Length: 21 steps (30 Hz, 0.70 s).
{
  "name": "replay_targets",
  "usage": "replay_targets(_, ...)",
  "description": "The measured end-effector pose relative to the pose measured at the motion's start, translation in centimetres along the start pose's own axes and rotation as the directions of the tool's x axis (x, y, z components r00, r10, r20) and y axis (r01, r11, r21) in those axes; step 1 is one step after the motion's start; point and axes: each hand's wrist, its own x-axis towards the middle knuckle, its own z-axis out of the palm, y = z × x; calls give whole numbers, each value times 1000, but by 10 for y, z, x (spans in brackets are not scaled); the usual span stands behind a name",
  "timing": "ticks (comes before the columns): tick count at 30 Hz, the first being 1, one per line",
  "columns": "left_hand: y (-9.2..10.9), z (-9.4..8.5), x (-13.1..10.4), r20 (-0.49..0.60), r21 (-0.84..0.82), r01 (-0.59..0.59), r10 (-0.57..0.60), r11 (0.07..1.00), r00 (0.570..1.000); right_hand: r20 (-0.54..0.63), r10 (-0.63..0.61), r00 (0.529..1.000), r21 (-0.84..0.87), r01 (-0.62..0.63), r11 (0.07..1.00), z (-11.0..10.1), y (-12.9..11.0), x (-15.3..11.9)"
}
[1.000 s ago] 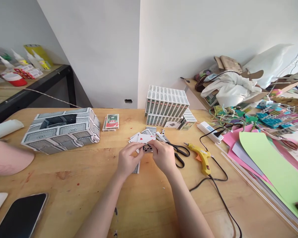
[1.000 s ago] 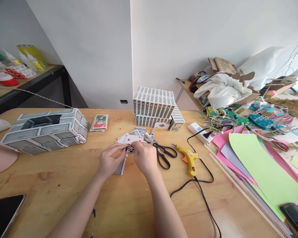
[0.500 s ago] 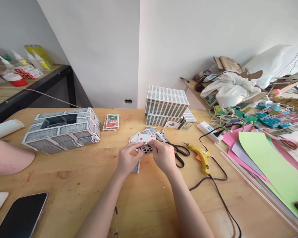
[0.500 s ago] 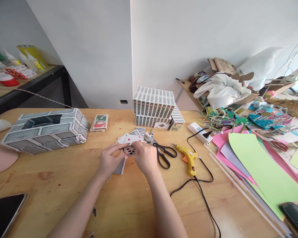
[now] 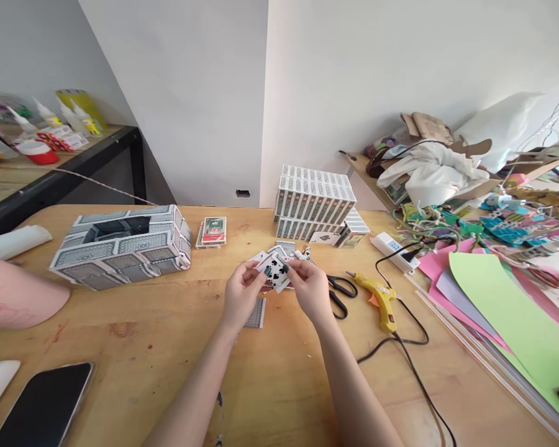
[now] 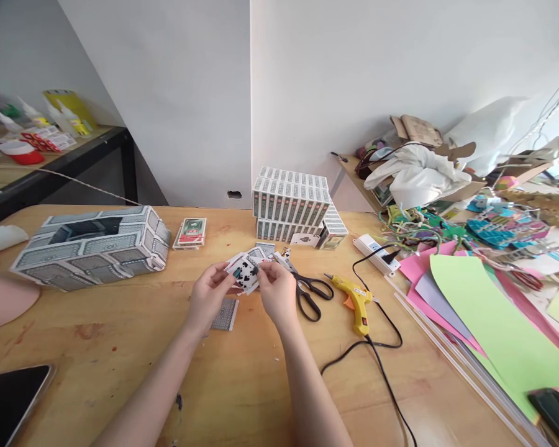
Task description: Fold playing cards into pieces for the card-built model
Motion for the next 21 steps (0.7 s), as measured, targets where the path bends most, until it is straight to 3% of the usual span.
replay_targets(4,0,-5,3,-16,124,-89,92,988,996,98,-12,995,-2,12,1000,1,-3,-2)
replay_targets(8,-1,-6,2,-40,249,-132,147,960,988,46,-6,999,-86,10,996,3,-2,-2)
replay_targets(12,-5,-3,0,-108,231,-114,142,966,984,-19,-68,997,-209,63,976,7,-1,-4)
replay_targets(16,-9,-3,2,-105,189,-118,139,975,985,-26,-58,998,-310,47,950,9,-4,-6)
replay_targets(21,-7,-7,4,-111,161,-118,137,980,984,6,5,1000,-242,-4,970,8,-7,-5)
